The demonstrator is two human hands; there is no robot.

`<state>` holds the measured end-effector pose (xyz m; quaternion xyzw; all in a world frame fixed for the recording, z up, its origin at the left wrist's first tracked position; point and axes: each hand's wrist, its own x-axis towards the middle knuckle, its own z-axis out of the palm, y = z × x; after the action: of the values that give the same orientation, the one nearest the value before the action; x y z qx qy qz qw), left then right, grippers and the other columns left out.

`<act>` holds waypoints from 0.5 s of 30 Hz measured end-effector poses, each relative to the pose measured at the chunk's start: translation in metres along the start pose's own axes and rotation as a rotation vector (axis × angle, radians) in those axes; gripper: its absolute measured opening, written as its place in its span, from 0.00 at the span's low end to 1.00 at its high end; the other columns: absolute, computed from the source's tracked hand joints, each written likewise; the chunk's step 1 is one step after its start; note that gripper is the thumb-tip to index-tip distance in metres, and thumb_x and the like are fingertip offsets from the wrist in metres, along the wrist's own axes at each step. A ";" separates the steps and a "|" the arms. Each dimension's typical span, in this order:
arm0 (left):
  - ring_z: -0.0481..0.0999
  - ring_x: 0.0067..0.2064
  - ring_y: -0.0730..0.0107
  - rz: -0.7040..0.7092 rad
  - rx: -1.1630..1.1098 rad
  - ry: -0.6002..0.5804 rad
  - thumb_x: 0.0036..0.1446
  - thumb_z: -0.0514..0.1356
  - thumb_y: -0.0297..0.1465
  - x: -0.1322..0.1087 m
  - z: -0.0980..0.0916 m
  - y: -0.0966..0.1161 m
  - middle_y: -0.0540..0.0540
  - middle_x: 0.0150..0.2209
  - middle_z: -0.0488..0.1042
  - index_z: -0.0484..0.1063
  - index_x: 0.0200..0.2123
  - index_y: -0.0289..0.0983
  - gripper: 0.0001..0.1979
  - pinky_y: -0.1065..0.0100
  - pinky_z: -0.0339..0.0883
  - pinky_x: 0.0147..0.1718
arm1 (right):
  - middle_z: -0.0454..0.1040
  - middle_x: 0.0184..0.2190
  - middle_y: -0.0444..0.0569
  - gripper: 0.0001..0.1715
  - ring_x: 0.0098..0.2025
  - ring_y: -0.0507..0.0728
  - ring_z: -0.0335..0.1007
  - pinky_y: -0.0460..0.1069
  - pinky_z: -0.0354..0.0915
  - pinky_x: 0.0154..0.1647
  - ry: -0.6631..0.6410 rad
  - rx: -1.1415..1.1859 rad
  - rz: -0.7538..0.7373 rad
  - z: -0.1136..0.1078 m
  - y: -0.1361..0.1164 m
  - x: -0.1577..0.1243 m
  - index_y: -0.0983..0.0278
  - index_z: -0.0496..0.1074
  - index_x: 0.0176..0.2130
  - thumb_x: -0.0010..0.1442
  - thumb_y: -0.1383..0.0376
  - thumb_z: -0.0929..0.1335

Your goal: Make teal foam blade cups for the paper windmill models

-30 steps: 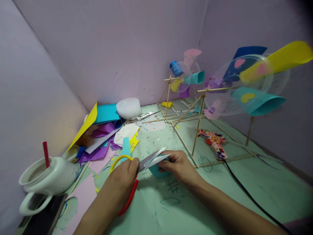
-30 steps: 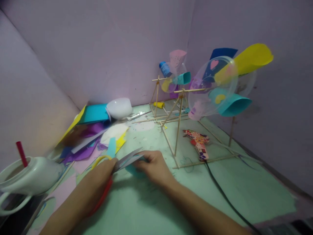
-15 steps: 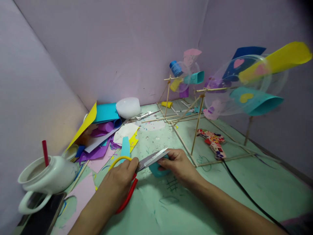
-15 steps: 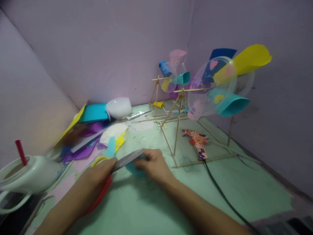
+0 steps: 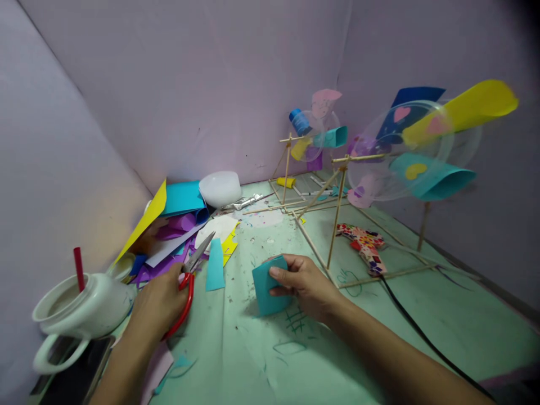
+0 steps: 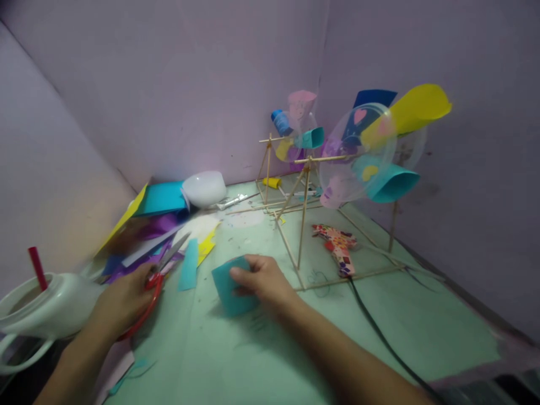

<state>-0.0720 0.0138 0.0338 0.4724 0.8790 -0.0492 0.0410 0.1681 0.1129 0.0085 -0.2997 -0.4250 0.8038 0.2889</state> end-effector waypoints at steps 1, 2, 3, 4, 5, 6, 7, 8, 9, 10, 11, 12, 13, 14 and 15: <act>0.76 0.41 0.46 -0.019 0.016 -0.023 0.57 0.45 0.37 0.003 0.001 -0.002 0.36 0.39 0.76 0.64 0.46 0.38 0.17 0.60 0.63 0.31 | 0.74 0.24 0.44 0.20 0.26 0.50 0.69 0.45 0.68 0.28 -0.007 0.008 -0.004 0.000 0.000 0.000 0.67 0.76 0.28 0.37 0.56 0.78; 0.75 0.42 0.46 -0.029 0.007 -0.032 0.57 0.45 0.38 0.005 0.002 -0.003 0.35 0.40 0.76 0.64 0.46 0.38 0.17 0.60 0.63 0.32 | 0.74 0.24 0.44 0.20 0.26 0.50 0.69 0.45 0.69 0.27 -0.016 0.015 -0.009 0.001 0.000 0.000 0.67 0.76 0.28 0.37 0.56 0.78; 0.75 0.42 0.46 -0.037 -0.006 -0.031 0.57 0.44 0.39 0.006 0.003 -0.004 0.35 0.40 0.76 0.64 0.45 0.38 0.18 0.60 0.64 0.32 | 0.73 0.24 0.44 0.20 0.26 0.50 0.69 0.45 0.69 0.27 -0.026 0.021 -0.015 0.001 -0.001 -0.001 0.67 0.76 0.28 0.38 0.56 0.77; 0.75 0.42 0.45 -0.045 -0.011 -0.031 0.57 0.44 0.39 0.007 0.004 -0.004 0.34 0.40 0.76 0.64 0.45 0.37 0.18 0.59 0.64 0.33 | 0.73 0.24 0.44 0.20 0.26 0.50 0.69 0.45 0.69 0.26 -0.037 0.028 -0.020 0.002 -0.001 -0.001 0.67 0.76 0.28 0.39 0.56 0.77; 0.75 0.42 0.45 -0.054 -0.008 -0.032 0.57 0.44 0.40 0.008 0.005 -0.004 0.34 0.40 0.76 0.64 0.44 0.37 0.18 0.58 0.64 0.33 | 0.73 0.24 0.44 0.20 0.26 0.50 0.69 0.45 0.70 0.26 -0.047 0.034 -0.022 0.002 -0.002 -0.002 0.67 0.76 0.28 0.40 0.55 0.77; 0.75 0.43 0.44 -0.066 0.000 -0.035 0.57 0.44 0.40 0.008 0.005 -0.004 0.34 0.41 0.76 0.65 0.43 0.37 0.19 0.58 0.64 0.33 | 0.73 0.24 0.44 0.20 0.26 0.50 0.69 0.45 0.71 0.26 -0.053 0.041 -0.023 0.003 -0.003 -0.002 0.67 0.76 0.29 0.40 0.55 0.77; 0.75 0.43 0.43 -0.077 0.009 -0.039 0.57 0.44 0.40 0.008 0.006 -0.004 0.33 0.41 0.75 0.65 0.43 0.37 0.19 0.57 0.64 0.33 | 0.73 0.24 0.44 0.20 0.25 0.50 0.69 0.45 0.71 0.25 -0.056 0.049 -0.024 0.003 -0.004 -0.003 0.67 0.75 0.29 0.41 0.55 0.76; 0.74 0.44 0.42 -0.086 0.016 -0.042 0.57 0.44 0.40 0.009 0.006 -0.004 0.33 0.42 0.75 0.65 0.44 0.37 0.19 0.56 0.64 0.34 | 0.73 0.24 0.44 0.20 0.25 0.50 0.69 0.45 0.71 0.25 -0.057 0.057 -0.022 0.003 -0.005 -0.003 0.67 0.75 0.30 0.41 0.55 0.76; 0.74 0.44 0.42 -0.093 0.019 -0.046 0.57 0.44 0.40 0.010 0.006 -0.004 0.33 0.43 0.75 0.66 0.45 0.37 0.20 0.55 0.64 0.34 | 0.73 0.24 0.44 0.21 0.25 0.50 0.69 0.45 0.72 0.24 -0.057 0.062 -0.021 0.003 -0.005 -0.003 0.67 0.75 0.30 0.41 0.55 0.76; 0.74 0.45 0.41 -0.097 0.019 -0.047 0.57 0.44 0.41 0.010 0.006 -0.004 0.33 0.44 0.75 0.65 0.47 0.37 0.21 0.54 0.64 0.35 | 0.73 0.24 0.44 0.21 0.25 0.50 0.69 0.45 0.72 0.23 -0.061 0.065 -0.021 0.003 -0.006 -0.003 0.67 0.75 0.31 0.41 0.55 0.76; 0.73 0.46 0.41 -0.098 0.016 -0.046 0.57 0.44 0.41 0.011 0.006 -0.005 0.33 0.45 0.75 0.64 0.49 0.37 0.23 0.54 0.65 0.35 | 0.73 0.24 0.44 0.21 0.25 0.51 0.70 0.45 0.72 0.23 -0.069 0.066 -0.021 0.003 -0.006 -0.003 0.67 0.74 0.31 0.41 0.55 0.76; 0.73 0.47 0.41 -0.100 0.015 -0.049 0.57 0.44 0.42 0.011 0.005 -0.006 0.33 0.46 0.74 0.63 0.52 0.37 0.24 0.54 0.65 0.36 | 0.73 0.24 0.44 0.22 0.25 0.51 0.70 0.45 0.72 0.22 -0.079 0.065 -0.019 0.003 -0.006 -0.003 0.67 0.74 0.31 0.42 0.54 0.76; 0.73 0.48 0.41 -0.100 0.013 -0.054 0.57 0.44 0.43 0.011 0.005 -0.007 0.33 0.47 0.74 0.61 0.54 0.37 0.26 0.53 0.65 0.37 | 0.72 0.24 0.45 0.22 0.25 0.51 0.70 0.45 0.71 0.22 -0.090 0.063 -0.017 0.003 -0.006 -0.002 0.67 0.74 0.32 0.42 0.54 0.76; 0.72 0.49 0.41 -0.101 0.009 -0.067 0.56 0.45 0.44 0.012 0.005 -0.009 0.33 0.48 0.73 0.60 0.56 0.37 0.28 0.53 0.65 0.38 | 0.72 0.24 0.45 0.22 0.25 0.51 0.70 0.44 0.71 0.21 -0.098 0.061 -0.011 0.003 -0.005 -0.002 0.67 0.74 0.32 0.43 0.53 0.75; 0.72 0.49 0.41 -0.098 0.003 -0.084 0.56 0.46 0.45 0.012 0.005 -0.011 0.33 0.49 0.73 0.59 0.57 0.37 0.29 0.53 0.65 0.39 | 0.72 0.23 0.45 0.22 0.25 0.51 0.69 0.44 0.71 0.20 -0.102 0.060 -0.002 0.003 -0.005 -0.001 0.67 0.74 0.32 0.43 0.53 0.75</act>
<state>-0.0880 0.0168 0.0275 0.4266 0.8985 -0.0723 0.0748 0.1679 0.1127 0.0147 -0.2491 -0.4152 0.8301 0.2765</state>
